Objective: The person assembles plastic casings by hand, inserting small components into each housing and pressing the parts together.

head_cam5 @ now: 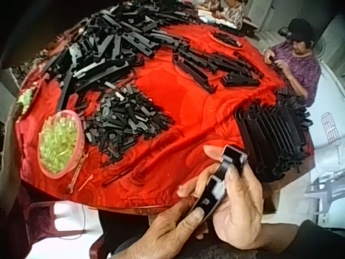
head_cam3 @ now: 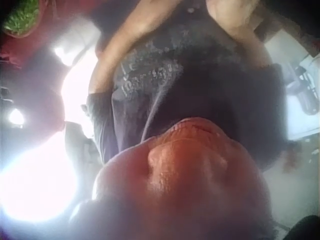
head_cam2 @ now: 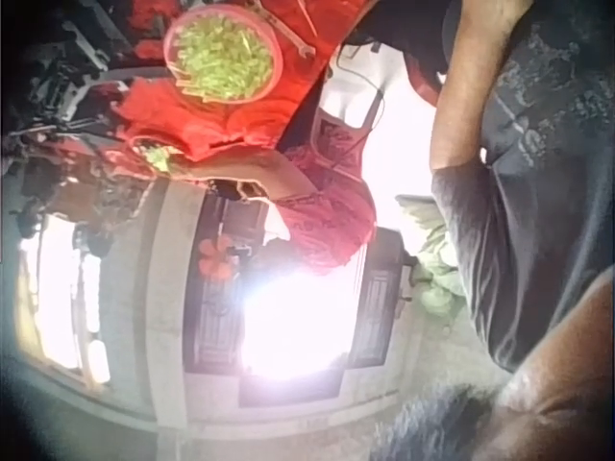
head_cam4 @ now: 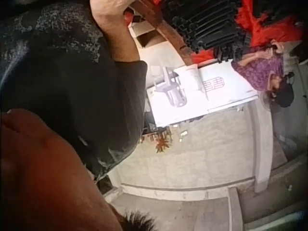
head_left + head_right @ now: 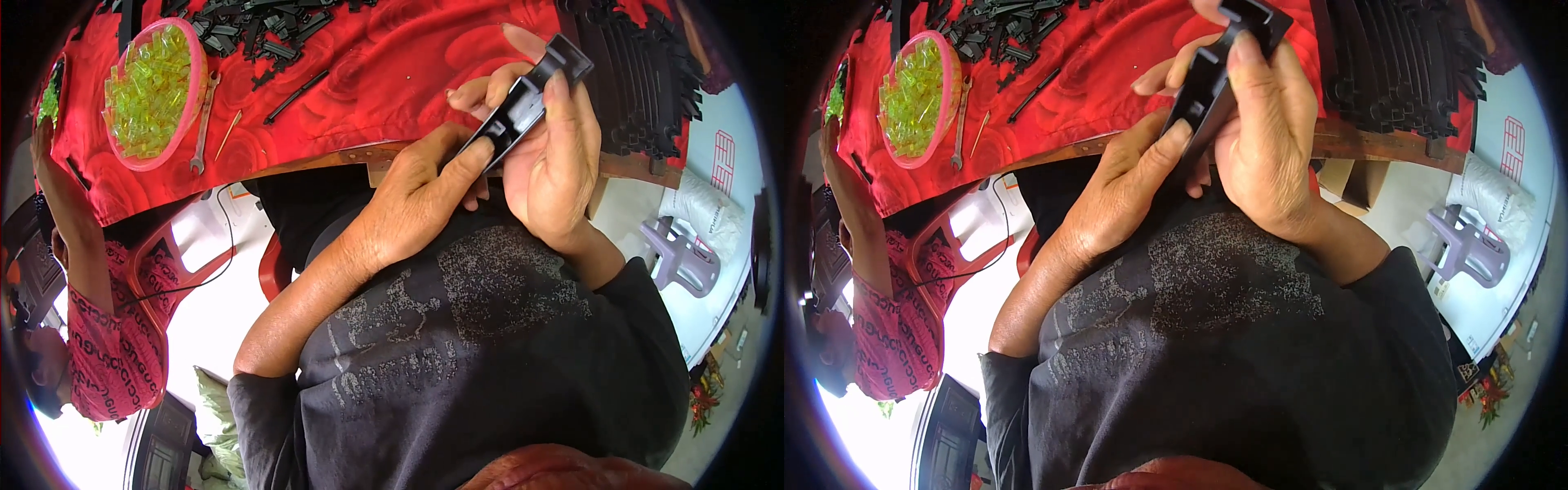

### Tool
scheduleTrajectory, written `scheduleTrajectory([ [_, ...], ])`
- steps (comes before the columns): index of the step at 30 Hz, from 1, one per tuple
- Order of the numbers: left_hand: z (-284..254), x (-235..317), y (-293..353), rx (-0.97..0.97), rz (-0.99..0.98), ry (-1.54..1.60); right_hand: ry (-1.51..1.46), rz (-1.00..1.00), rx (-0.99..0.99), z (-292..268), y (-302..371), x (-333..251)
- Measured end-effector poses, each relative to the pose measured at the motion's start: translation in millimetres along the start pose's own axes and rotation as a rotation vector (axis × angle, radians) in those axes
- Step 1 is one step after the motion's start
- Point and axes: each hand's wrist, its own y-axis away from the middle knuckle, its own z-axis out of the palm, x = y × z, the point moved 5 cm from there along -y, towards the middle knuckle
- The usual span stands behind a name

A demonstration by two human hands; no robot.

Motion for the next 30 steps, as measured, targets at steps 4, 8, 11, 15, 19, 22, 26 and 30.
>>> scheduleTrajectory([
  [4, -10, -3, 7, -0.052, -0.057, -0.044, -0.020, 0.017, 0.024, -2, -3, 7],
  [8, -15, 1, 6, -0.067, -0.050, -0.061, -0.012, 0.035, 0.043, 4, -6, 5],
  [11, -17, 2, 5, -0.047, -0.088, -0.049, 0.017, 0.024, 0.046, 7, -7, 4],
  [15, -17, 5, 4, -0.049, -0.098, -0.099, 0.045, 0.043, 0.076, 6, -6, 4],
  [19, -15, 8, 2, -0.040, -0.091, -0.100, 0.069, -0.004, 0.061, 7, -6, -1],
  [22, -14, 10, 0, -0.051, -0.104, -0.094, 0.055, -0.012, 0.045, 9, -7, -2],
  [26, -14, 12, -2, -0.069, -0.120, -0.092, 0.037, 0.017, 0.048, 16, -6, -5],
  [30, -11, 10, -4, -0.008, -0.037, -0.016, 0.137, 0.018, 0.059, 15, -5, -6],
])
